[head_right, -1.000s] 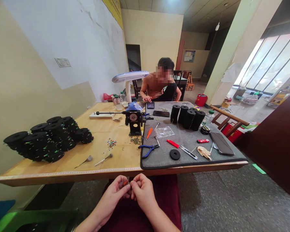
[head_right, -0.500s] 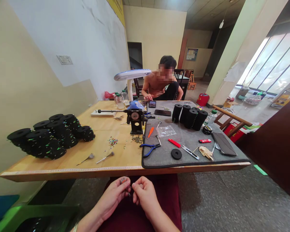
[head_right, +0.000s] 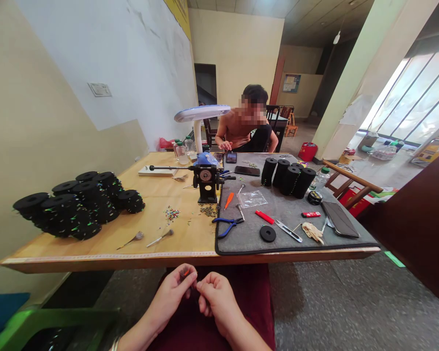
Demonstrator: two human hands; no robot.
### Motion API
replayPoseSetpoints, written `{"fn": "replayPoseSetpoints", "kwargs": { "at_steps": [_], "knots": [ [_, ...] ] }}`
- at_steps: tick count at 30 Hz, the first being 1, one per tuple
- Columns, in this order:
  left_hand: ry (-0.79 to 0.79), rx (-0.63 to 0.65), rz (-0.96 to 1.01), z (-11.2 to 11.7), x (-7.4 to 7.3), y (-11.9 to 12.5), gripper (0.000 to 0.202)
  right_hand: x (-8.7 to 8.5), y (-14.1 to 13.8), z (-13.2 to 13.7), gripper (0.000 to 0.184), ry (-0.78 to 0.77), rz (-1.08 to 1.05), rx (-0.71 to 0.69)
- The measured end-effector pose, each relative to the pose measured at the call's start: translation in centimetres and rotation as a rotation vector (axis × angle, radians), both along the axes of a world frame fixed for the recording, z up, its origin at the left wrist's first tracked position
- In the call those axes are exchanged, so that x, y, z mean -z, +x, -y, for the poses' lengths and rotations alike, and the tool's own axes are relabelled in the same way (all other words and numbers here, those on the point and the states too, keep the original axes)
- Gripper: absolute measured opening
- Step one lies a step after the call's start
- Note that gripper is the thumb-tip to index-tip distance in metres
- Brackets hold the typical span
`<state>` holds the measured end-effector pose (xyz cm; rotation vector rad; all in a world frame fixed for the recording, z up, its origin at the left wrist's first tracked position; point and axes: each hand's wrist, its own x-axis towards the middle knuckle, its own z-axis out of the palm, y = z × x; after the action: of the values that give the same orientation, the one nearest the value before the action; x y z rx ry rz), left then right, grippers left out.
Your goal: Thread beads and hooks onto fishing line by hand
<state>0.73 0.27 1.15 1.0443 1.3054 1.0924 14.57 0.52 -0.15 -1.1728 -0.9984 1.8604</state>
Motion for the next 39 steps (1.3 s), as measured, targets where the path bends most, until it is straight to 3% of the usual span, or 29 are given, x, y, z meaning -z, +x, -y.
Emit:
{"fn": "replayPoseSetpoints", "kwargs": {
  "at_steps": [8, 19, 29, 34, 39],
  "knots": [
    [0.091, 0.001, -0.096, 0.2, 0.0, 0.1, 0.028, -0.2, 0.0, -0.1, 0.034, -0.022, -0.042, 0.013],
    [0.257, 0.101, -0.329, 0.7, -0.5, 0.0, 0.017, 0.4, 0.1, -0.6, 0.042, 0.069, 0.005, 0.069],
    [0.242, 0.143, -0.367, 0.5, -0.3, 0.0, 0.012, -0.1, 0.5, -0.9, 0.039, 0.115, -0.067, 0.174],
    [0.285, 0.122, -0.394, 0.4, -0.6, 0.3, 0.014, 0.3, 0.4, -1.0, 0.037, 0.142, -0.069, 0.16],
    [0.225, 0.131, -0.304, 0.4, -0.3, 0.5, 0.017, 0.2, 0.5, -1.1, 0.038, 0.14, -0.054, 0.103]
  ]
}}
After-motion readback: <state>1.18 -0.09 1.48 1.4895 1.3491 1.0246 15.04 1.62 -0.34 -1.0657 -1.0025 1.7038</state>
